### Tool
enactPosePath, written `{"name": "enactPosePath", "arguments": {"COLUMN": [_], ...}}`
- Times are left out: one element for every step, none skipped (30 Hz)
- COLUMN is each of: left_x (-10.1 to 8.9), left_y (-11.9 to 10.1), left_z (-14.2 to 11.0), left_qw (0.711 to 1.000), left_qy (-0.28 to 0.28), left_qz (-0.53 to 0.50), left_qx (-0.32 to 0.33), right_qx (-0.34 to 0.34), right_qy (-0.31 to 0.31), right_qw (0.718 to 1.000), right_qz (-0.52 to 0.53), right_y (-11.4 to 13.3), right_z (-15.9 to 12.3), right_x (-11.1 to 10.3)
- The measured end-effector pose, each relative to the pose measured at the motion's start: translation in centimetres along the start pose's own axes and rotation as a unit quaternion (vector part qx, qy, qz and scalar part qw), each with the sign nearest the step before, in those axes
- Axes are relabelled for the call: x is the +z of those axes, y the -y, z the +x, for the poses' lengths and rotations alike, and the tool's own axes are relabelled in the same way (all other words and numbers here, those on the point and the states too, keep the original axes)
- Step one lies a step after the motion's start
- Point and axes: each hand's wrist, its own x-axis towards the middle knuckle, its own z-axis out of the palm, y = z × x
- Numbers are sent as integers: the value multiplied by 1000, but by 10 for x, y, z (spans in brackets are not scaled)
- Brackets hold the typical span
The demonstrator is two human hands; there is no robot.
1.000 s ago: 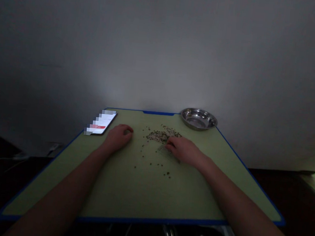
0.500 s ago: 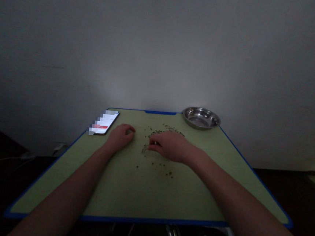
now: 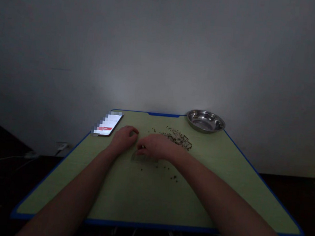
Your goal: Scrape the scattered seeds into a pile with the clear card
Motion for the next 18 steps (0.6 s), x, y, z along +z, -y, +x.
{"name": "enactPosePath", "arguments": {"left_x": [0, 0, 0, 0, 1, 1, 1, 1, 1, 1, 1, 0, 1, 1, 1, 2, 2, 3], "left_y": [0, 0, 0, 0, 0, 1, 1, 1, 1, 1, 0, 0, 0, 0, 0, 0, 0, 1], "left_z": [0, 0, 0, 0, 0, 0, 0, 0, 0, 0, 0, 0, 0, 0, 0, 0, 0, 0], "left_qw": [1000, 1000, 1000, 1000, 1000, 1000, 1000, 1000, 1000, 1000, 1000, 1000, 1000, 1000, 1000, 1000, 1000, 1000], "left_qy": [-1, -2, -2, -3, -3, -4, -4, -4, -3, -2, -1, -1, -2, -4, -6, -8, -9, -9], "left_qz": [0, -1, -2, -3, -4, -5, -6, -7, -8, -10, -11, -11, -10, -10, -10, -9, -9, -10], "left_qx": [-1, -1, -1, 0, 0, -2, -4, -7, -11, -12, -13, -12, -9, -7, -5, -5, -4, -3], "right_qx": [4, 10, 17, 25, 32, 38, 42, 44, 46, 47, 47, 47, 48, 50, 53, 56, 56, 56], "right_qy": [-6, -12, -19, -26, -33, -39, -44, -47, -49, -51, -52, -53, -53, -52, -49, -43, -36, -28], "right_qw": [1000, 1000, 1000, 999, 999, 998, 998, 998, 997, 997, 997, 996, 996, 995, 994, 994, 993, 994], "right_qz": [1, 3, 6, 10, 14, 17, 21, 24, 28, 33, 40, 49, 59, 70, 80, 88, 93, 94], "right_y": [-4, -8, -13, -17, -21, -25, -29, -32, -35, -37, -40, -42, -45, -47, -50, -52, -54, -55], "right_z": [3, 7, 10, 14, 17, 19, 21, 22, 21, 20, 17, 13, 9, 4, 0, -4, -8, -10], "right_x": [1, 3, 4, 5, 5, 5, 5, 3, 1, -2, -5, -8, -11, -14, -16, -17, -17, -16]}}
